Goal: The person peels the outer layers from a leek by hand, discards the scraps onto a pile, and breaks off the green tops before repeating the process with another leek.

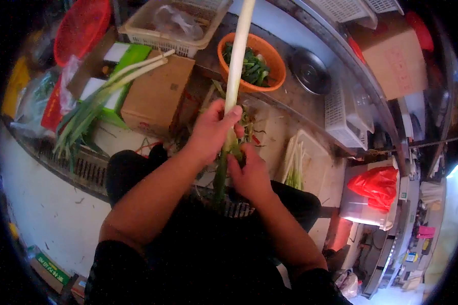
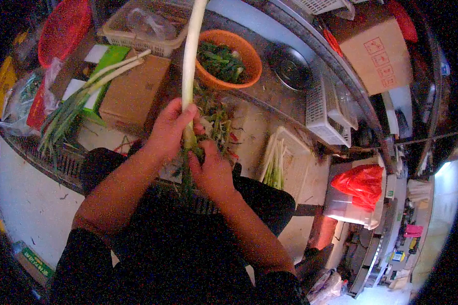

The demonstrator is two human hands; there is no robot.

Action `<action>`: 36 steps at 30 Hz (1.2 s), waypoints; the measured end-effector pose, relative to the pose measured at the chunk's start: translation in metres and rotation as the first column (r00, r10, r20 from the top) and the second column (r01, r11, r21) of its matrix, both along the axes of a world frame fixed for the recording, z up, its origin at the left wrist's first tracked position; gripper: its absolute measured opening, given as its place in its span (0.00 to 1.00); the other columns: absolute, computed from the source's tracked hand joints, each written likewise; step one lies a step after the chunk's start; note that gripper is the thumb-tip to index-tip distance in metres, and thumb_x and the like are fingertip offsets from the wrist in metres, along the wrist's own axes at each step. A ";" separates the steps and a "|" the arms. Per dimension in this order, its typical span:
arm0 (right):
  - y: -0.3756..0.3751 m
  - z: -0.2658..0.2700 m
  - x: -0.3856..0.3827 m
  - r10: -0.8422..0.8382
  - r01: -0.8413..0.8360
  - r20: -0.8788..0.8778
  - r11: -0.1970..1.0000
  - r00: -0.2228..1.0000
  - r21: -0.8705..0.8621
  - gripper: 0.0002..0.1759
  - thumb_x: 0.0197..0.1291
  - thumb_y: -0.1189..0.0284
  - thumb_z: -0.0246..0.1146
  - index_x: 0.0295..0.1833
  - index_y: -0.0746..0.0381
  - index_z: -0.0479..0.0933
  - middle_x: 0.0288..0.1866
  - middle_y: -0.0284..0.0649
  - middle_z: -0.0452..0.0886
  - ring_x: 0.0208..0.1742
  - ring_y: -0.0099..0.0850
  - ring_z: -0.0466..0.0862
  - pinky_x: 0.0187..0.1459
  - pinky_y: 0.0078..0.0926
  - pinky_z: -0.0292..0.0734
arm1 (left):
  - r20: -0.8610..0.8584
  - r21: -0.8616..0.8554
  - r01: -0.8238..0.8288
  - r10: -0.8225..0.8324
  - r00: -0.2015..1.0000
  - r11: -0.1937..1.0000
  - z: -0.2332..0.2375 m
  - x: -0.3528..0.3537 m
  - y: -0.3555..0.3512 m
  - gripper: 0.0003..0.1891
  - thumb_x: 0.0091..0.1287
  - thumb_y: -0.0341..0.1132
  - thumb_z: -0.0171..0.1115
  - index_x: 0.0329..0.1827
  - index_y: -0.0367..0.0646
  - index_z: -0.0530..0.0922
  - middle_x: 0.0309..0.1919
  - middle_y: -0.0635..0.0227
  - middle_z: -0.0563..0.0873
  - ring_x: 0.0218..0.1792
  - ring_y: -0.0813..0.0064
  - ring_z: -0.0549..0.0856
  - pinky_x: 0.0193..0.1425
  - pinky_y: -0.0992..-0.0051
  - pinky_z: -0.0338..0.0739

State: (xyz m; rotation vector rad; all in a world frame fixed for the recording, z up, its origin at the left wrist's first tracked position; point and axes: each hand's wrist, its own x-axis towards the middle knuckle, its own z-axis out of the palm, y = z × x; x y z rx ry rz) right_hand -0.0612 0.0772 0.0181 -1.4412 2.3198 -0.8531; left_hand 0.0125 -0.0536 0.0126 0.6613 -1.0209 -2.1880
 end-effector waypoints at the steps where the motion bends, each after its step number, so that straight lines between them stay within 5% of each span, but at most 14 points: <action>1: -0.001 0.002 -0.001 0.000 0.000 -0.001 1.000 1.000 0.002 0.13 0.61 0.65 0.64 0.39 0.63 0.70 0.28 0.51 0.78 0.33 0.49 0.82 0.33 0.40 0.75 | -0.001 0.002 0.000 0.000 1.000 1.000 -0.001 -0.001 0.001 0.14 0.70 0.43 0.60 0.44 0.42 0.72 0.30 0.72 0.77 0.30 0.79 0.79 0.35 0.78 0.75; 7: -0.010 0.006 -0.006 0.095 -0.109 0.105 0.984 0.990 0.142 0.11 0.62 0.69 0.62 0.43 0.64 0.71 0.30 0.49 0.78 0.32 0.45 0.81 0.35 0.36 0.74 | -0.061 -0.060 0.029 -0.033 0.998 0.998 0.005 0.002 -0.005 0.14 0.64 0.36 0.67 0.43 0.39 0.71 0.33 0.66 0.82 0.32 0.75 0.83 0.38 0.77 0.78; 9: -0.016 0.000 -0.006 0.187 -0.210 -0.100 0.913 0.977 -0.348 0.09 0.62 0.72 0.61 0.41 0.65 0.71 0.33 0.49 0.78 0.34 0.47 0.80 0.37 0.37 0.74 | -0.141 0.047 0.134 -0.127 0.982 0.990 0.015 0.008 -0.008 0.14 0.65 0.38 0.66 0.42 0.40 0.72 0.28 0.68 0.80 0.28 0.76 0.81 0.38 0.75 0.79; 10: -0.015 0.000 -0.006 0.186 -0.210 -0.100 0.914 0.977 -0.347 0.09 0.62 0.72 0.61 0.41 0.65 0.71 0.33 0.49 0.78 0.34 0.47 0.80 0.37 0.37 0.74 | -0.141 0.048 0.135 -0.127 0.982 0.990 0.015 0.011 -0.011 0.14 0.65 0.38 0.66 0.42 0.40 0.72 0.28 0.68 0.80 0.28 0.76 0.81 0.38 0.75 0.79; 13: -0.007 0.004 -0.006 0.209 -0.218 -0.096 0.972 0.973 -0.091 0.08 0.59 0.73 0.62 0.40 0.64 0.71 0.34 0.50 0.77 0.38 0.49 0.79 0.41 0.41 0.75 | -0.295 0.154 0.246 -0.194 0.936 0.957 0.012 0.016 -0.015 0.13 0.67 0.42 0.64 0.41 0.42 0.73 0.23 0.70 0.77 0.24 0.77 0.78 0.39 0.72 0.80; 15: -0.006 0.006 -0.005 0.436 -0.362 -0.190 0.873 0.879 0.327 0.07 0.53 0.72 0.62 0.37 0.62 0.72 0.34 0.48 0.76 0.41 0.49 0.78 0.44 0.44 0.75 | -0.135 0.093 0.128 -0.115 0.984 0.987 0.010 0.011 -0.013 0.14 0.70 0.46 0.60 0.38 0.44 0.72 0.19 0.73 0.72 0.21 0.79 0.73 0.37 0.70 0.80; 19: 0.014 -0.011 0.008 0.611 -0.618 -0.267 0.783 0.745 0.070 0.07 0.49 0.70 0.62 0.35 0.59 0.74 0.30 0.47 0.74 0.36 0.48 0.78 0.39 0.45 0.75 | 0.010 0.029 -0.048 0.048 0.999 0.998 0.009 0.007 -0.033 0.17 0.71 0.50 0.57 0.35 0.46 0.70 0.19 0.73 0.70 0.19 0.79 0.71 0.33 0.69 0.78; 22: 0.020 -0.010 0.008 0.513 -0.504 -0.149 0.859 0.846 0.096 0.07 0.52 0.70 0.63 0.32 0.61 0.73 0.28 0.46 0.75 0.33 0.46 0.78 0.35 0.42 0.75 | -0.072 0.179 0.006 0.007 0.997 0.984 0.013 0.012 -0.037 0.18 0.72 0.55 0.52 0.36 0.50 0.70 0.19 0.75 0.70 0.18 0.78 0.67 0.30 0.69 0.73; 24: 0.025 -0.007 -0.003 0.236 -0.233 -0.153 0.972 0.960 0.037 0.11 0.57 0.67 0.65 0.31 0.62 0.73 0.26 0.46 0.75 0.28 0.47 0.77 0.31 0.38 0.73 | -0.066 0.148 -0.042 0.053 0.996 0.988 0.013 0.013 -0.035 0.20 0.70 0.55 0.54 0.33 0.46 0.69 0.18 0.72 0.69 0.18 0.79 0.67 0.29 0.71 0.73; 28: 0.020 0.024 -0.032 0.026 -0.015 -0.212 0.998 0.977 0.053 0.15 0.61 0.63 0.64 0.31 0.63 0.72 0.26 0.48 0.75 0.27 0.51 0.77 0.30 0.42 0.73 | -0.038 0.069 -0.053 0.055 0.998 0.996 0.008 0.016 -0.037 0.20 0.70 0.54 0.55 0.31 0.46 0.70 0.17 0.72 0.69 0.18 0.79 0.67 0.30 0.72 0.73; 31: 0.017 0.042 -0.051 -0.110 0.086 -0.195 0.988 0.975 -0.124 0.15 0.60 0.64 0.66 0.32 0.64 0.72 0.25 0.48 0.75 0.28 0.48 0.78 0.29 0.40 0.72 | 0.002 0.102 -0.086 0.086 0.996 0.991 0.011 0.017 -0.036 0.20 0.69 0.54 0.56 0.31 0.46 0.70 0.17 0.72 0.70 0.18 0.79 0.68 0.30 0.72 0.73; 34: 0.013 0.062 -0.064 -0.258 0.224 -0.201 0.959 0.945 -0.175 0.15 0.60 0.65 0.67 0.32 0.64 0.73 0.24 0.47 0.77 0.24 0.40 0.79 0.27 0.37 0.72 | 0.088 0.056 -0.091 0.086 0.992 0.994 0.008 0.016 -0.039 0.20 0.69 0.56 0.53 0.32 0.48 0.72 0.16 0.73 0.70 0.15 0.77 0.68 0.25 0.70 0.72; 36: 0.011 0.070 -0.072 -0.352 0.342 0.006 0.905 0.936 -0.251 0.13 0.62 0.66 0.66 0.34 0.65 0.74 0.24 0.42 0.78 0.21 0.28 0.78 0.24 0.29 0.72 | 0.078 0.026 -0.064 0.062 0.995 0.998 0.002 0.015 -0.040 0.20 0.68 0.56 0.54 0.32 0.47 0.73 0.16 0.73 0.71 0.15 0.77 0.68 0.23 0.71 0.71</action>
